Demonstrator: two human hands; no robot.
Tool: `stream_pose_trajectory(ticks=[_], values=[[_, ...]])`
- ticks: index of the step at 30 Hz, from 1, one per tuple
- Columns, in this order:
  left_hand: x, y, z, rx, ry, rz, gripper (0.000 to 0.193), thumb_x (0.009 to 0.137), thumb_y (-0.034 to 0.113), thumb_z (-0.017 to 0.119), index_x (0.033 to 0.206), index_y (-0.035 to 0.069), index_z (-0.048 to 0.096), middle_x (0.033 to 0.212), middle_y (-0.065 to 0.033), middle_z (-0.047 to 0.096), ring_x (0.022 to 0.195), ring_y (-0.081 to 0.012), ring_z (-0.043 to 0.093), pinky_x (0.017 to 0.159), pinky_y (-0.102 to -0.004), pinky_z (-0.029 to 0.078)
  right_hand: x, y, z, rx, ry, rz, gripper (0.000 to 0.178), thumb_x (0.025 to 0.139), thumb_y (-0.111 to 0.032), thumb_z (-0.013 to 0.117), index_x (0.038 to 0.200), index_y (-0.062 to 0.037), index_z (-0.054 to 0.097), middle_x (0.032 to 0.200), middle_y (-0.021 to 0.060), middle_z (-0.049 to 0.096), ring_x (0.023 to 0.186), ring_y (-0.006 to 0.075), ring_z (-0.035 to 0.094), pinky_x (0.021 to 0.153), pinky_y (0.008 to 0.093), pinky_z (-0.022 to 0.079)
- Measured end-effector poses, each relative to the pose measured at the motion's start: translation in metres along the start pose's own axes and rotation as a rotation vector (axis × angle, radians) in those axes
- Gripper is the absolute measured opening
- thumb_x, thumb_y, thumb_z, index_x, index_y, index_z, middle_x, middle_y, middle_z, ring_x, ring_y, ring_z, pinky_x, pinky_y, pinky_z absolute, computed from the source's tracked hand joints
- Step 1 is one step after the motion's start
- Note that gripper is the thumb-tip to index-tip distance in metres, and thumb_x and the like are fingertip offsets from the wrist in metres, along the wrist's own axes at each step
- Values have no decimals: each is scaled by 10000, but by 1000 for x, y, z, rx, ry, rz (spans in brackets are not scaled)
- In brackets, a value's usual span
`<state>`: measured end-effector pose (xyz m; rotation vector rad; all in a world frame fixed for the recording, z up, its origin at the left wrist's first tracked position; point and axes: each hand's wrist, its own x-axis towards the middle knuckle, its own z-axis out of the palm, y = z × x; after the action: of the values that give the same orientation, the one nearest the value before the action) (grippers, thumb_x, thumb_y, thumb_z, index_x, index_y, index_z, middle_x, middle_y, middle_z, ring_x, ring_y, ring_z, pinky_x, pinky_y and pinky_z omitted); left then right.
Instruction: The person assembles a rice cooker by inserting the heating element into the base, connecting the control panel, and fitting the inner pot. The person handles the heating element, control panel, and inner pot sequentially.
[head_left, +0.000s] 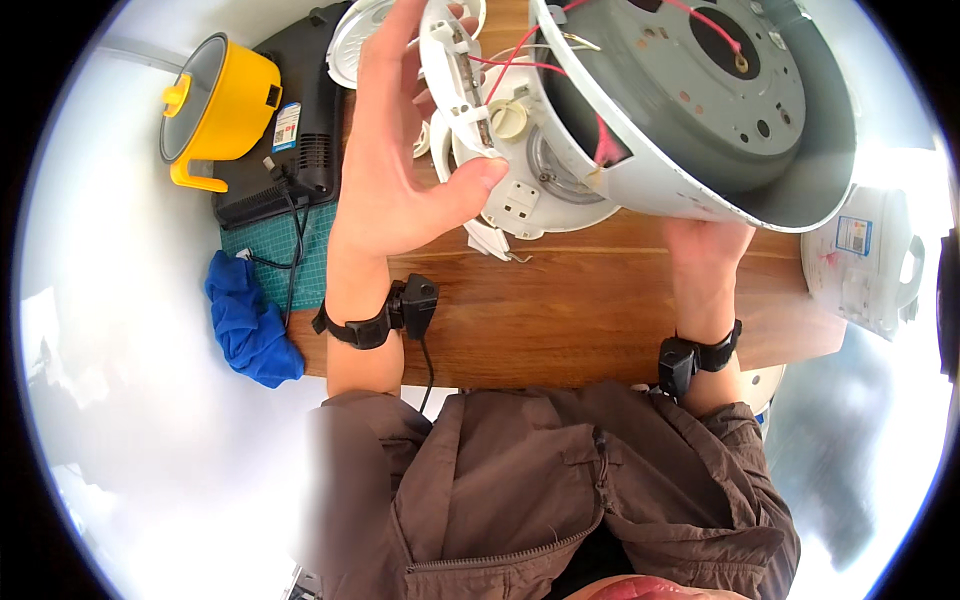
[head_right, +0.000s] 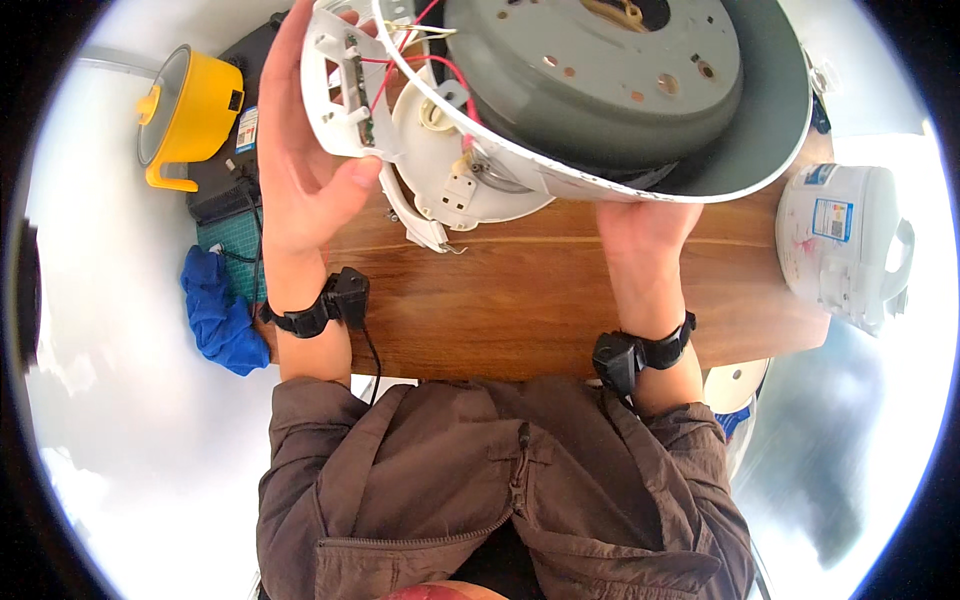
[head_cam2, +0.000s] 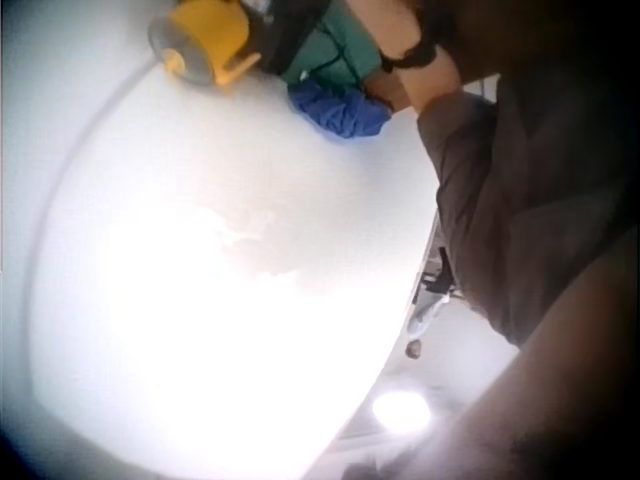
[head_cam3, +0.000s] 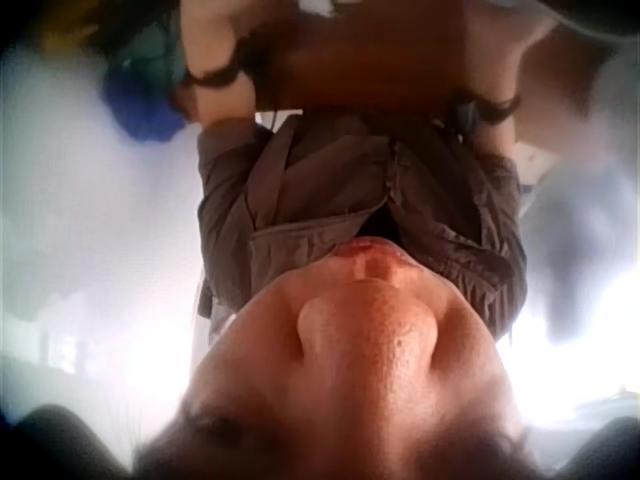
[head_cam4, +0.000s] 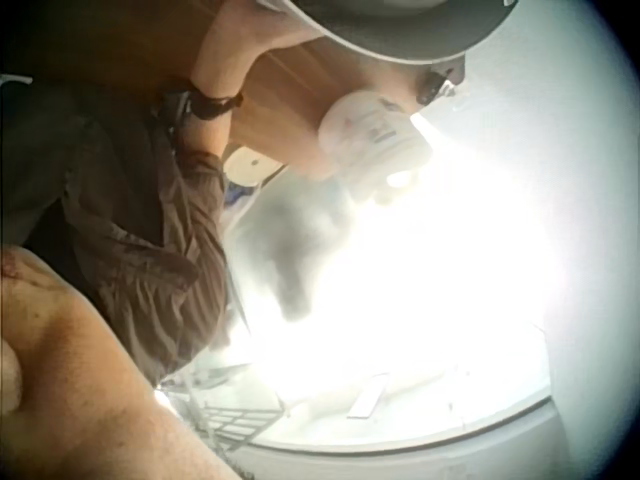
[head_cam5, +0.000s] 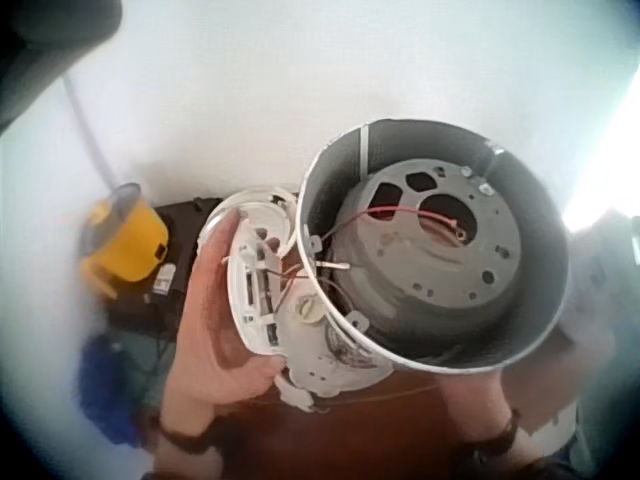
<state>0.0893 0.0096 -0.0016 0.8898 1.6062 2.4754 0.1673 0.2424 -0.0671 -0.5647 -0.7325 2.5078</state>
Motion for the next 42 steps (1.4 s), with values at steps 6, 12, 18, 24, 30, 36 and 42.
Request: stream_pose_trajectory(ticks=[6, 12, 18, 24, 30, 36, 42], values=[[7, 9, -11, 244, -87, 256, 1155, 705, 338, 874, 1546, -17, 167, 1507, -213, 372, 1376, -322, 442, 1143, -469, 366, 4, 2, 1, -90, 3, -81, 447, 1046, -361, 450, 1407, -99, 480, 1428, 32, 527, 1294, 233, 508, 1087, 427, 432], [1, 5, 5, 64, -2, 155, 1172, 684, 280, 890, 1557, 36, 147, 1486, -185, 387, 1355, -310, 459, 1133, -469, 379, -1, 7, 8, -91, 20, -50, 440, 1055, -350, 418, 1403, -88, 475, 1415, 43, 530, 1282, 231, 513, 1075, 427, 442], [-1, 0, 8, -94, 114, -6, 1124, 700, 278, 897, 1542, 57, 185, 1460, -143, 418, 1332, -300, 485, 1106, -483, 416, 2, 8, 8, -67, -26, -85, 455, 1059, -365, 403, 1411, -83, 463, 1416, 67, 526, 1279, 243, 514, 1078, 428, 441], [18, -2, 16, -169, 146, 61, 1164, 664, 350, 924, 1517, 42, 196, 1422, -137, 438, 1319, -306, 488, 1094, -479, 417, 2, 9, 8, -85, -11, -98, 477, 1063, -387, 392, 1421, -79, 451, 1427, 70, 515, 1287, 247, 508, 1089, 424, 434], [-4, -27, 0, 59, 116, 242, 1120, 685, 275, 889, 1514, 63, 166, 1436, -135, 381, 1349, -277, 419, 1110, -443, 373, -7, 12, 21, -119, 1, -109, 494, 1061, -414, 395, 1426, -85, 451, 1438, 53, 507, 1299, 241, 496, 1100, 423, 418], [0, -21, -3, 164, -8, 245, 1019, 711, 68, 802, 1512, 50, 172, 1446, -129, 337, 1351, -271, 392, 1123, -434, 353, -7, 12, 17, -130, -14, -73, 516, 1062, -428, 395, 1459, -99, 416, 1464, 53, 483, 1320, 243, 481, 1117, 422, 406], [-1, -36, -8, 89, 41, 270, 1005, 738, 116, 794, 1518, 35, 166, 1439, -151, 355, 1344, -269, 404, 1131, -426, 340, -12, 15, 30, -129, -20, -139, 490, 1072, -409, 372, 1457, -107, 414, 1469, 53, 481, 1332, 245, 472, 1127, 425, 400]])
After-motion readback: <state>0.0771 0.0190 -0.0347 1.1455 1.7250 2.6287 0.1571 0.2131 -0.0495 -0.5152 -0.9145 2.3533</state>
